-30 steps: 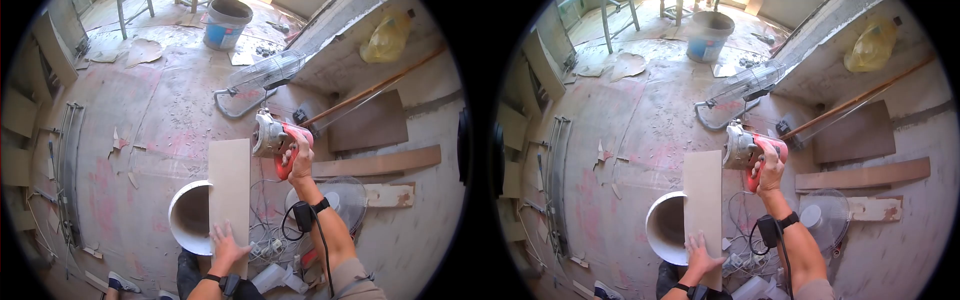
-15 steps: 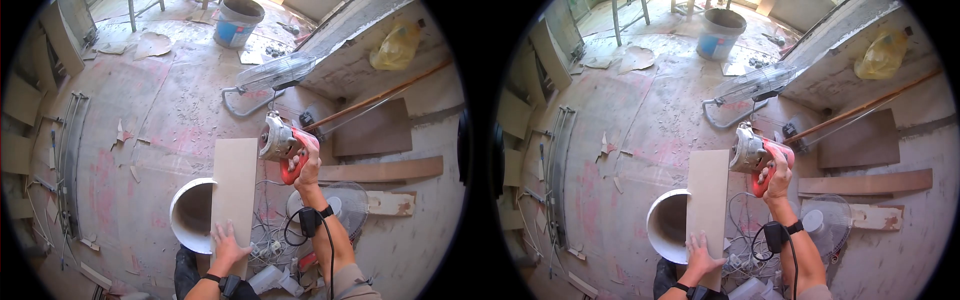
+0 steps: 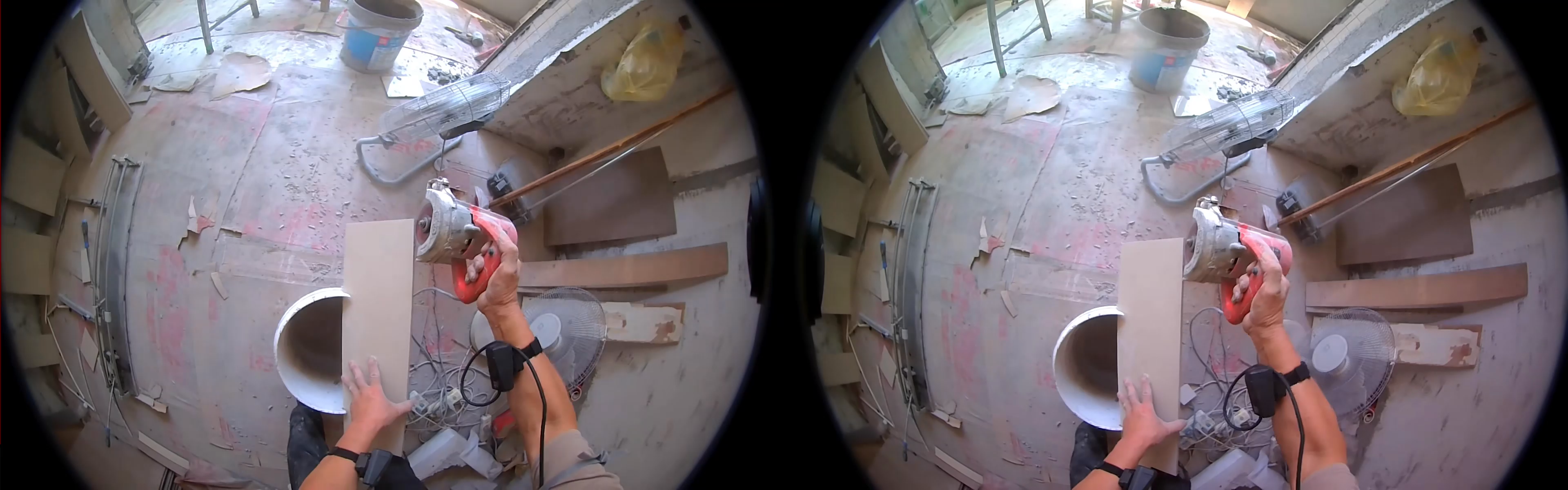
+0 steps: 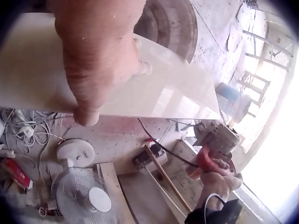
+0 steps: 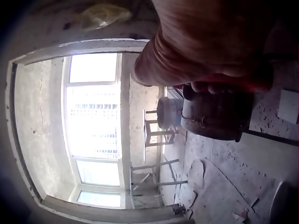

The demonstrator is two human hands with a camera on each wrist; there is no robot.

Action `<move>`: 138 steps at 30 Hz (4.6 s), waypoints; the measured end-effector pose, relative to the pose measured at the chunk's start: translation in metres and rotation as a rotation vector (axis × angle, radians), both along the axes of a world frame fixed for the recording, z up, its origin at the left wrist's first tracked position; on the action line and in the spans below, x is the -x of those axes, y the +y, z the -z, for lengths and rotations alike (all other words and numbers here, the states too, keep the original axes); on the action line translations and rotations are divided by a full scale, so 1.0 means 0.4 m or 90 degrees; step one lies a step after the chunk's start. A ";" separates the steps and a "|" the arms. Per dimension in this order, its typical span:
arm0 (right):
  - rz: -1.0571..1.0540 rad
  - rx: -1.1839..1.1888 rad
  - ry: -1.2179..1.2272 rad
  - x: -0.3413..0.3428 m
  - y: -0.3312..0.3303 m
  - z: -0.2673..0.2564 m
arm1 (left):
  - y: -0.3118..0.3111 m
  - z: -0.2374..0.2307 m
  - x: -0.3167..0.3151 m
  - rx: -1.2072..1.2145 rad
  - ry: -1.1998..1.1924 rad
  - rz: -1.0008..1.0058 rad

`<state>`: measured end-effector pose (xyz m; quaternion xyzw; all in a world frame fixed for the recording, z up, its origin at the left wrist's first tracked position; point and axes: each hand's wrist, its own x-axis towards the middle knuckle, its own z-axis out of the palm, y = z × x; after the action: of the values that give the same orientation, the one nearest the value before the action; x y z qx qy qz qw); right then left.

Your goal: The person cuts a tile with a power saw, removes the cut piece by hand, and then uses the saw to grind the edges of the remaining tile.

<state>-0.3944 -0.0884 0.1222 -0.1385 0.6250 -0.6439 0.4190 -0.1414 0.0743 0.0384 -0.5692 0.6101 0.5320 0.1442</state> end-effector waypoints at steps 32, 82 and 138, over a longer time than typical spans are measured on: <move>-0.036 0.012 -0.004 -0.012 0.065 -0.001 | 0.001 0.006 0.001 0.035 -0.013 0.014; -0.057 0.018 -0.031 -0.026 0.155 -0.009 | -0.003 -0.002 0.000 0.041 -0.006 0.007; -0.094 -0.010 -0.068 0.016 0.110 -0.009 | 0.008 0.011 -0.005 0.065 0.005 0.016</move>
<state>-0.4006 -0.0444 0.1257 -0.1467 0.5949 -0.6129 0.4989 -0.1395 0.0777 0.0342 -0.5658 0.6444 0.5005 0.1191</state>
